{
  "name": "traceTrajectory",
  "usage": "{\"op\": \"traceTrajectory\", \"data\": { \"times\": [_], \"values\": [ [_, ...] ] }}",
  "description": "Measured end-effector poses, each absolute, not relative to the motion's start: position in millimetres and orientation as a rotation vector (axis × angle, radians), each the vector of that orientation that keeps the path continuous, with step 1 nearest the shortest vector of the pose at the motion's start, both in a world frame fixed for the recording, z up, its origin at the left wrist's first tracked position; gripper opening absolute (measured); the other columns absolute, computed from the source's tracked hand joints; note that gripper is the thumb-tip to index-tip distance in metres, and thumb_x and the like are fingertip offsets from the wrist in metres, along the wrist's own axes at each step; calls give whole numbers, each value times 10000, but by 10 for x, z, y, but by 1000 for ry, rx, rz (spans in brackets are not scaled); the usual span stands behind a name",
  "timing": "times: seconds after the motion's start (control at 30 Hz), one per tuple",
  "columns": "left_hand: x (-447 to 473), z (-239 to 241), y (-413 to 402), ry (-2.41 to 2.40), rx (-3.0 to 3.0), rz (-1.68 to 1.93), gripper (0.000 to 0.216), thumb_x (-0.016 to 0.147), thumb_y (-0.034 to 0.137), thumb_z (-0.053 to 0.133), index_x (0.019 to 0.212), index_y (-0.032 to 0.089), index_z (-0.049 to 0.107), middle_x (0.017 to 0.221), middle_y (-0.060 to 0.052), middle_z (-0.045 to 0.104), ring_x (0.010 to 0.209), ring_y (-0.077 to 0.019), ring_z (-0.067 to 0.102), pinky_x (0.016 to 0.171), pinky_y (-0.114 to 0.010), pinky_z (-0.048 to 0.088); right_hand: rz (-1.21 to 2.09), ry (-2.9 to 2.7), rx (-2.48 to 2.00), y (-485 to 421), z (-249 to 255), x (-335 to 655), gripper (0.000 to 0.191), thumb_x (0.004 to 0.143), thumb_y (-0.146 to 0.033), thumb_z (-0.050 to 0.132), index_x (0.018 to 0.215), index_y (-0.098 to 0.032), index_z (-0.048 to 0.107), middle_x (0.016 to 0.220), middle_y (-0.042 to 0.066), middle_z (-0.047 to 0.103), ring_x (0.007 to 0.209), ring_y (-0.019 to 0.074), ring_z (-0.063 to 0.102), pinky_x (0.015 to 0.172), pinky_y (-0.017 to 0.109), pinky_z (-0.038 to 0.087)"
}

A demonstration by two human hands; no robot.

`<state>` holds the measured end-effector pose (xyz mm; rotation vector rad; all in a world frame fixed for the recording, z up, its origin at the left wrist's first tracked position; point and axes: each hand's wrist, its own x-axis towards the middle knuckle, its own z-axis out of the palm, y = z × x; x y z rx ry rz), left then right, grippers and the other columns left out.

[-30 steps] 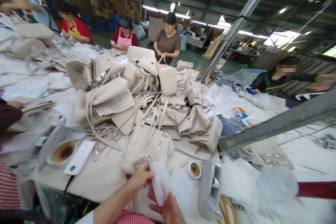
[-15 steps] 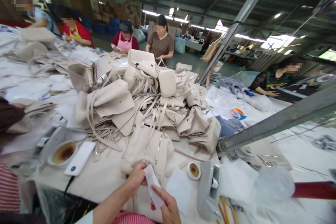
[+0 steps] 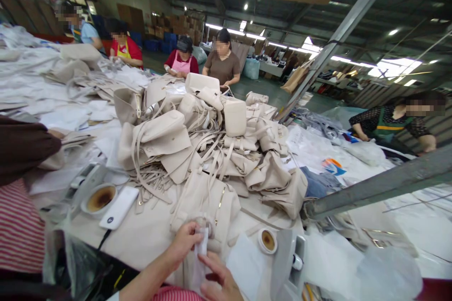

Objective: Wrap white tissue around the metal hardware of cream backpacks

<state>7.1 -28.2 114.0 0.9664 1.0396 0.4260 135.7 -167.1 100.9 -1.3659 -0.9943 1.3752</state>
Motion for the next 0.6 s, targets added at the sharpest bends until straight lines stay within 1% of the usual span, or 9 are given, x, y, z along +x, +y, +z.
{"op": "traceTrajectory", "data": {
  "times": [0.07, 0.1, 0.17, 0.23, 0.3, 0.37, 0.47, 0.53, 0.6],
  "values": [
    [47, 1163, -281, 1035, 997, 431, 221, 534, 311, 704, 606, 188, 536, 497, 85, 447, 498, -91, 350, 520, -249, 239, 1370, -837, -1359, -1554, 1142, 1353, 555, 710, -562, 701, 1175, -260, 684, 1276, 106, 636, 1154, 315, 575, 825, 368, 507],
    [33, 1182, -283, 1030, 1010, 431, 212, 534, 308, 698, 600, 187, 538, 495, 86, 437, 500, -90, 342, 526, -250, 236, 1325, -728, -1400, -1477, 1186, 1341, 567, 707, -609, 685, 1135, -237, 697, 1183, 111, 679, 1092, 305, 603, 769, 348, 509],
    [7, 1223, -292, 1017, 1031, 426, 210, 535, 317, 694, 589, 187, 538, 495, 86, 425, 507, -90, 334, 535, -252, 233, 1229, -541, -1498, -1311, 1225, 1301, 557, 649, -651, 716, 972, -196, 722, 919, 87, 726, 859, 255, 645, 612, 289, 476],
    [-17, 1252, -303, 1004, 1046, 412, 227, 534, 336, 697, 569, 189, 528, 493, 82, 418, 511, -93, 336, 540, -254, 237, 1202, -490, -1516, -1158, 1216, 1253, 524, 546, -632, 795, 771, -169, 699, 668, 24, 661, 631, 176, 576, 503, 238, 391],
    [-38, 1258, -313, 1001, 1049, 396, 240, 556, 365, 685, 568, 190, 522, 504, 73, 426, 516, -100, 358, 548, -254, 256, 1219, -500, -1473, -1050, 1196, 1210, 497, 514, -607, 821, 663, -162, 655, 546, -29, 566, 530, 115, 477, 478, 216, 339],
    [-57, 1243, -322, 1019, 1041, 391, 237, 594, 392, 647, 602, 195, 517, 529, 65, 443, 521, -110, 387, 556, -255, 282, 1243, -500, -1434, -995, 1188, 1178, 481, 531, -590, 820, 644, -160, 636, 526, -49, 535, 511, 92, 442, 487, 207, 333],
    [-70, 1202, -327, 1082, 1051, 435, 230, 621, 410, 598, 651, 214, 481, 539, 70, 434, 517, -122, 394, 548, -257, 285, 1304, -476, -1397, -979, 1195, 1138, 473, 548, -574, 817, 674, -159, 627, 528, -51, 548, 491, 84, 451, 491, 206, 339],
    [-71, 1193, -325, 1132, 1099, 511, 231, 604, 388, 607, 626, 225, 444, 539, 73, 416, 537, -131, 395, 555, -260, 287, 1339, -451, -1387, -982, 1197, 1109, 477, 542, -566, 822, 689, -161, 617, 527, -50, 557, 478, 83, 462, 482, 203, 334],
    [-72, 1213, -323, 1171, 1170, 596, 214, 593, 344, 619, 593, 224, 442, 562, 59, 436, 583, -144, 413, 585, -266, 306, 1354, -426, -1384, -981, 1194, 1082, 479, 541, -558, 827, 700, -162, 609, 537, -47, 567, 483, 84, 476, 480, 198, 330]
  ]
}}
